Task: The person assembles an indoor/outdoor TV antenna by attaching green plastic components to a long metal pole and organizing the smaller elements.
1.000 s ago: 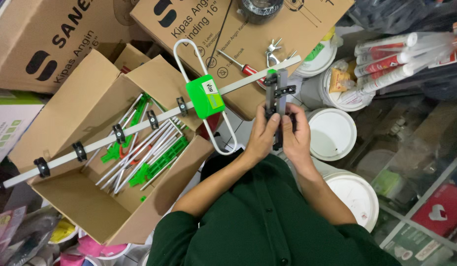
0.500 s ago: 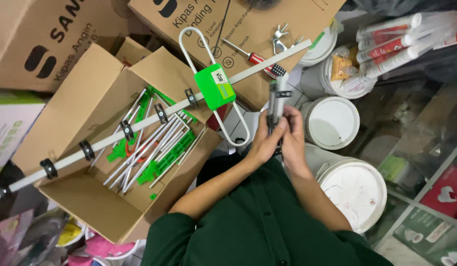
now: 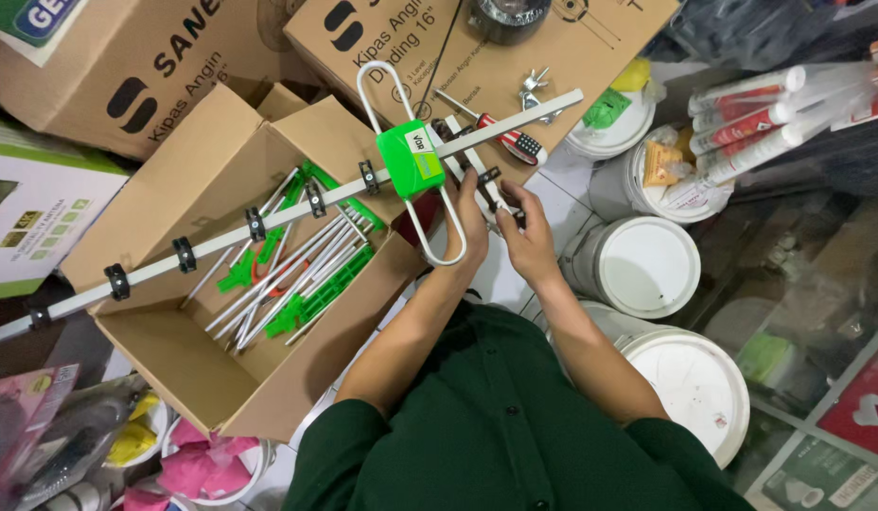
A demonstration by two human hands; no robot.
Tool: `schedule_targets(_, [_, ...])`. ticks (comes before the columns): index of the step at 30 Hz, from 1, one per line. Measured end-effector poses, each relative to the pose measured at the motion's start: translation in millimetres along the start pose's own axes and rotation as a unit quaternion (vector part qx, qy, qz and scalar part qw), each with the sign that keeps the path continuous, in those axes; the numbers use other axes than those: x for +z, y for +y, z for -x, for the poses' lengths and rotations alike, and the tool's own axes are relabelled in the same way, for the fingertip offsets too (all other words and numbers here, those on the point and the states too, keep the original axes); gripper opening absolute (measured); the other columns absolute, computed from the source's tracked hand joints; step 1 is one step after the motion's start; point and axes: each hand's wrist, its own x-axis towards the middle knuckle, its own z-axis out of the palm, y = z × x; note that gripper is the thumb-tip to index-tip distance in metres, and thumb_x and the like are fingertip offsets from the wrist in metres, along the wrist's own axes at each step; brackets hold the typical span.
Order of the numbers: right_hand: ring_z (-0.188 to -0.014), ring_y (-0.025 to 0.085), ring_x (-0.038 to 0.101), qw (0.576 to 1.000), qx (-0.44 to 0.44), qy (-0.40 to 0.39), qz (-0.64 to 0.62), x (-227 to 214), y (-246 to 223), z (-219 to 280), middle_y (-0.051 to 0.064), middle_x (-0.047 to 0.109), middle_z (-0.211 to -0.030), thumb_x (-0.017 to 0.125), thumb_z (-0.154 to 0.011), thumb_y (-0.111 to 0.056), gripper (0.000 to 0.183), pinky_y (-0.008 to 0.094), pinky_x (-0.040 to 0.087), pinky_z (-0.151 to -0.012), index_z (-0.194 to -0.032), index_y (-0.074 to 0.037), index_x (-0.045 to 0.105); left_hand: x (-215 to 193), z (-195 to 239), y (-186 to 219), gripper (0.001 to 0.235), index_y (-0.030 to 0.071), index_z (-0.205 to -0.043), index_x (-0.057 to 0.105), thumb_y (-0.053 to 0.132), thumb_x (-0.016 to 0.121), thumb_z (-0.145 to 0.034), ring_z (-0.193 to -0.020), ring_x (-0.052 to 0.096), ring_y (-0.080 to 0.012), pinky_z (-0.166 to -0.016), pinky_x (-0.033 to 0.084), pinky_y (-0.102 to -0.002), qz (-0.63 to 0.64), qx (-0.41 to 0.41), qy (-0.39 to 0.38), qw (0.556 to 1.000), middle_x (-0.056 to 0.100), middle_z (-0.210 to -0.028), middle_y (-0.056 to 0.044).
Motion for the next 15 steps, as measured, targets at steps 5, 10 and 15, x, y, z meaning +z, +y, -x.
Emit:
schedule_targets(5, [-0.113, 0.029, 0.065, 0.989, -0.091, 0.041, 0.108, 5, -3, -30, 0.016, 0.061, -0.123, 0.065, -0.095, -0.006, 0.033, 0.038, 0.053, -0.095, -0.128, -0.002, 0.063, 8, -3, -5, 0.064, -0.002, -0.158, 0.031, 0.01, 0.051, -0.098, -0.128, 0.048, -0.032, -0.104, 0.04, -0.042, 0.007, -0.027, -0.001, 1.0, 0.045, -0.148, -0.026])
schedule_targets(10, [-0.12, 0.037, 0.061, 0.959, -0.194, 0.078, 0.191, 6, -8, -41, 0.017, 0.06, -0.128, 0.072, -0.092, -0.004, 0.032, 0.042, 0.05, -0.102, -0.122, -0.002, 0.063, 2, -2, -21, 0.06, 0.0, -0.157, 0.036, 0.011, 0.056, -0.102, -0.139, 0.044, -0.0304, -0.113, 0.038, -0.039, -0.246, 0.052, 0.008, 0.968, 0.042, -0.153, -0.021])
schedule_targets(15, [-0.128, 0.04, 0.052, 0.931, -0.23, 0.094, 0.268, 5, -8, -23, 0.018, 0.056, -0.136, 0.075, -0.089, -0.003, 0.044, 0.048, 0.042, -0.111, -0.131, -0.003, 0.059, -3, 6, -25, 0.071, 0.003, -0.16, 0.03, 0.01, 0.059, -0.096, -0.129, 0.051, -0.0275, -0.103, 0.047, -0.037, -0.197, 0.052, -0.009, 0.979, 0.042, -0.147, -0.02])
